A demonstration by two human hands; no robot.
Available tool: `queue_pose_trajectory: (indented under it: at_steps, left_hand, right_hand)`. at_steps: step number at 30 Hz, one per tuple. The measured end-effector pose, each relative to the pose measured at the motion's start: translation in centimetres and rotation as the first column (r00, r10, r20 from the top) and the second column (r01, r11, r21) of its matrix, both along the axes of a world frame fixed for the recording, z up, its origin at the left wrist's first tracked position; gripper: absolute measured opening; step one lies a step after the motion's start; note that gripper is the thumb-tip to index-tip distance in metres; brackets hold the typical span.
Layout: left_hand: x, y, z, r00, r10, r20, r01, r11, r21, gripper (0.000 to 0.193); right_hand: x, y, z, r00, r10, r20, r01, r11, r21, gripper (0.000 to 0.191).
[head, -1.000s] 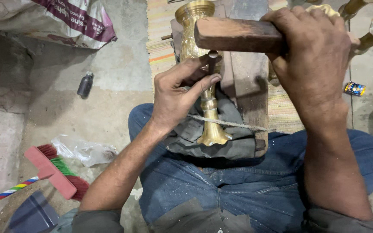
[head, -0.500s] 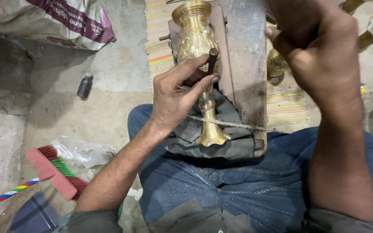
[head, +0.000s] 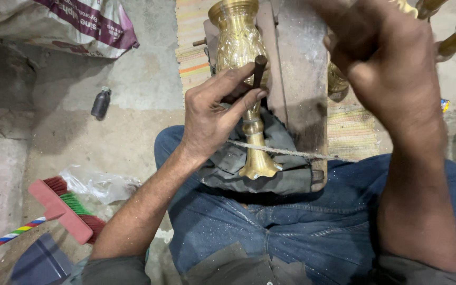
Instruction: The person sits on the floor holding a steel punch against a brass vase and strikes the punch with a wooden mallet to emboss decorative patterns into the metal, repositioning the punch and rotating the vase as they work around the surface.
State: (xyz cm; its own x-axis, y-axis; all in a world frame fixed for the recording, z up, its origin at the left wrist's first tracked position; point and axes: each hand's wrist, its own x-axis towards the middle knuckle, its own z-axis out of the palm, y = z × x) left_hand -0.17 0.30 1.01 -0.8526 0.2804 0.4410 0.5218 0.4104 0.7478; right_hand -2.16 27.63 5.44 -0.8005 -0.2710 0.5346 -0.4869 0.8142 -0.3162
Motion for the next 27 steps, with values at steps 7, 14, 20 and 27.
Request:
queue_pose_trajectory:
  at_steps: [7, 14, 20, 27]
  left_hand:
    - [-0.1, -0.1, -0.3, 1.0, -0.015, 0.01, 0.015, 1.0, 0.02, 0.039]
    - [-0.5, -0.2, -0.8, 0.999, -0.04, 0.014, 0.04, 0.999, 0.02, 0.037]
    - [-0.4, -0.4, -0.8, 1.0, -0.023, 0.021, 0.023, 1.0, -0.001, 0.035]
    - [-0.6, -0.3, -0.7, 0.999, -0.034, 0.014, 0.034, 0.999, 0.022, 0.037]
  right_hand:
    - [-0.4, -0.7, -0.3, 0.993, 0.037, 0.116, -0.021, 0.991, -0.134, 0.029]
    - [0.0, -0.5, -1.2, 0.992, 0.109, 0.06, -0.101, 0.986, -0.135, 0.012]
    - [-0.3, -0.4, -1.3, 0.994, 0.031, -0.107, -0.022, 0.996, 0.083, 0.022]
    - [-0.5, -1.0, -1.1, 1.0, -0.021, -0.014, 0.023, 0.991, 0.131, 0.026]
